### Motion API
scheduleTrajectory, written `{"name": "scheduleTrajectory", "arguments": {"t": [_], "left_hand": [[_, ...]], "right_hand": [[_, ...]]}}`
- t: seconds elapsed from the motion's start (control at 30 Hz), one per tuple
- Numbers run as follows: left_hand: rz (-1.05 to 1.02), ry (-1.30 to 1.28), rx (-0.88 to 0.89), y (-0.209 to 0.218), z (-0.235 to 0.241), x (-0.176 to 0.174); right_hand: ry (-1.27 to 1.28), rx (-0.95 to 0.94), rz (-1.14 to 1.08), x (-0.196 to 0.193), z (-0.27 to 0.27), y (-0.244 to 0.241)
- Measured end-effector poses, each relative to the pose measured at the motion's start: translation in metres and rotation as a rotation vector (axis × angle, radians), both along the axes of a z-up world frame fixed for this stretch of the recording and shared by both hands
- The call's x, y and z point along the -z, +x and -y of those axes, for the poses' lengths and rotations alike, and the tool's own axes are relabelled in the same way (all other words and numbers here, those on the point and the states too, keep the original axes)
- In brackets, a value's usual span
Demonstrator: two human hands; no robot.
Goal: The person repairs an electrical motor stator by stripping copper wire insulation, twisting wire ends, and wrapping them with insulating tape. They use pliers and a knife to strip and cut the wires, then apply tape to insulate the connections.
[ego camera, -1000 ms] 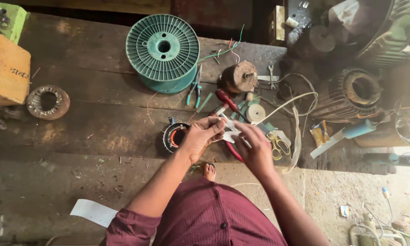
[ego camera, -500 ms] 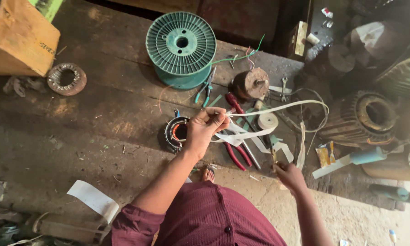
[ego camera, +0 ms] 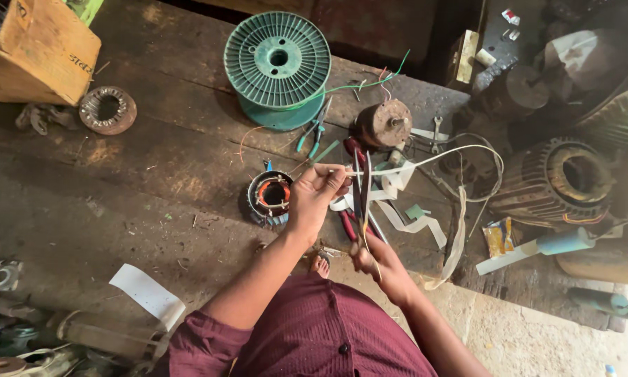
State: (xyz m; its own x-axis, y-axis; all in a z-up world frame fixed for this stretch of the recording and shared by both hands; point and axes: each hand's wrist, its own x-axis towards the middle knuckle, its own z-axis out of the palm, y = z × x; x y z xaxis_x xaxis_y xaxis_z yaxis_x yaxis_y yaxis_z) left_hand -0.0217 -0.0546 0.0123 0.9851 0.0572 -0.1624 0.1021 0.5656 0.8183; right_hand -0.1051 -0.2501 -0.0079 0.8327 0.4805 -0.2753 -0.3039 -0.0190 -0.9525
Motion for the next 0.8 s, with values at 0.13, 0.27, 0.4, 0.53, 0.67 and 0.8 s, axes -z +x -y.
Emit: {"name": "scheduleTrajectory", "arguments": {"t": [0.13, 0.27, 0.4, 0.53, 0.67, 0.8], "left_hand": [[0.007, -0.002, -0.021, -0.003, 0.003, 0.002], [0.022, 0.023, -0.02, -0.005, 0.0, -0.002], [-0.007, 0.017, -0.023, -0.008, 0.001, -0.005], [0.005, 0.005, -0.029, -0.008, 0.001, -0.006], [0.004, 0.037, -0.038, -0.008, -0.001, -0.006], [-0.003, 0.055, -0.022, -0.009, -0.008, -0.008]], "right_hand": [[-0.047, 0.045, 0.023, -0.006, -0.014, 0.002], [-0.067, 0.046, 0.042, -0.003, -0.017, -0.002], [-0.111, 0.046, 0.022, 0.005, -0.016, -0.006], [-0.109, 0.068, 0.007, 0.013, -0.015, -0.009], [-0.154, 0.087, -0.001, 0.017, -0.012, -0.015], [-0.188, 0.062, -0.021, 0.017, -0.003, -0.02]]}}
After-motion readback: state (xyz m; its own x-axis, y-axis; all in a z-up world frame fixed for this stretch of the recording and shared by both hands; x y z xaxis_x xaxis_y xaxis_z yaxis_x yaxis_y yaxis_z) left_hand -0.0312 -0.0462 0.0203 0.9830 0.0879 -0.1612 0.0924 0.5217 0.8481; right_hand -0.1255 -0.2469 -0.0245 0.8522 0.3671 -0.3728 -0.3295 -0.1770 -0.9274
